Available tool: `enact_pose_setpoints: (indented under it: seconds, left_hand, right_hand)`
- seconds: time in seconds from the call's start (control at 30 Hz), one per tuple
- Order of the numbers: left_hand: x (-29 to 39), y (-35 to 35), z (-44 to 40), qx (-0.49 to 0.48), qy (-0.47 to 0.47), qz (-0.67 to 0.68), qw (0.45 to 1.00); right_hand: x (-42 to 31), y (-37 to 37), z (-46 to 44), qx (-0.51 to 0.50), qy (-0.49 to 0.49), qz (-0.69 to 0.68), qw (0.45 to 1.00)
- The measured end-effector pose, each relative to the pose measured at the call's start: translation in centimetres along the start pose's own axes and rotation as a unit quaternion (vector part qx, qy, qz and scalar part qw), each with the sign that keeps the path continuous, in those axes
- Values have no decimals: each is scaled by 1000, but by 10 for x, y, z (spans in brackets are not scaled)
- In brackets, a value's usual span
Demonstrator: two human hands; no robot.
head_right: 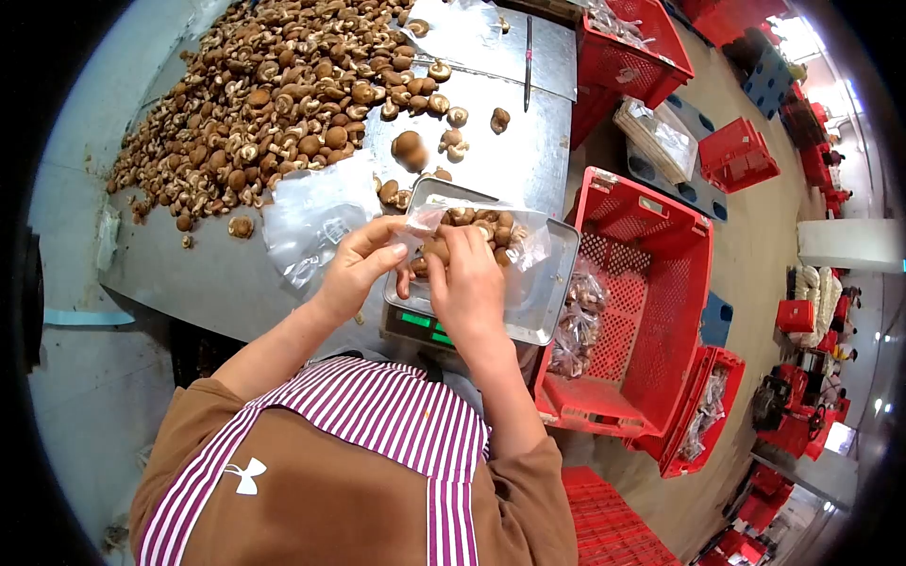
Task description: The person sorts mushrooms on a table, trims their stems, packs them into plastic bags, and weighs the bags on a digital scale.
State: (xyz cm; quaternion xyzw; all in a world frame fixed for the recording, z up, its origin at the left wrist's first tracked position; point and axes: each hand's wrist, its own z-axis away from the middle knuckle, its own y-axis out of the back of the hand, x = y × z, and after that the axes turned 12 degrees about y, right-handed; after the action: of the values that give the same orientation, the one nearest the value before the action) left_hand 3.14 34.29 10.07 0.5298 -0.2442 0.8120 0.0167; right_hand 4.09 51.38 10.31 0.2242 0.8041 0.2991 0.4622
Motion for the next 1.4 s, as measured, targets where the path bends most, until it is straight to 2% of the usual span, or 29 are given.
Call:
enact_pose_setpoints:
  seconds: [0.07,0.1,0.17,0.2,0.3,0.33,0.4,0.47,0.53,0.57,0.6,0.67,0.73,0.77,0.8,0.83,0.87,0.93,1.07,1.1,1.17,1.2,1.23,1.27,1.33,1.4]
  left_hand:
    - [-4,4,1,3,-4,13,1000]
    - [-6,6,1,3,-7,25,1000]
    - [-12,11,1,2,-13,32,999]
    - [-14,12,1,-2,-19,38,999]
    - [-15,14,2,29,-7,56,998]
    - [-15,16,3,32,-7,57,998]
    - [-12,18,7,48,-17,34,998]
    - [-11,19,12,59,-6,22,998]
    - [-18,21,16,93,-39,-1,995]
    - [-23,23,19,142,-33,-40,989]
    - [-24,24,24,144,-28,-39,988]
    - [-23,22,31,201,-67,-41,976]
    - [-22,24,42,199,-50,-38,978]
    - [-15,21,49,149,-13,18,989]
    - [-8,18,55,100,24,73,992]
    - [-5,12,57,39,46,147,987]
    - [-2,11,60,39,47,147,987]
    - [3,11,64,-14,165,390,906]
    - [-13,51,63,-42,167,447,878]
    - [-10,61,62,23,162,433,887]
    - [16,79,53,66,119,563,815]
    - [27,105,45,75,58,583,807]
    - [47,120,40,56,-47,487,870]
    - [63,151,34,21,-59,511,858]
    - [92,162,34,147,-107,414,892]
    - [81,132,35,235,-124,171,949]
  right_hand:
    - [12,-20,-3,-54,-50,96,993]
    - [18,-33,-5,-56,-48,95,993]
    - [29,-52,-6,-189,-79,175,963]
    - [31,-55,-5,-190,-79,174,963]
    - [36,-53,-5,-118,-78,79,987]
    - [32,-46,-5,-99,-111,61,987]
    - [36,-30,1,-35,-76,-17,996]
    - [32,-13,12,4,-190,-157,969]
    - [11,10,18,121,-199,-303,924]
    - [0,21,21,143,-200,-313,918]
    - [-10,30,24,167,-202,-322,910]
    - [-25,38,28,210,-116,-306,921]
    - [-43,44,27,185,-61,-244,950]
    - [-57,42,20,170,-27,-275,946]
    - [-59,41,18,95,14,-204,974]
    - [-67,40,10,25,40,-202,978]
    - [-76,36,4,-46,67,-201,976]
    - [-83,25,1,-93,60,-180,977]
    - [-79,40,1,62,18,-177,982]
    - [-71,43,6,108,11,-162,981]
    - [-57,51,16,184,-17,-136,973]
    - [-52,56,21,213,-40,-125,968]
    - [-43,61,28,213,-60,-106,969]
    - [-40,61,34,215,-54,-106,969]
    - [-33,65,37,243,-102,-12,965]
    - [-27,66,44,215,-131,15,968]
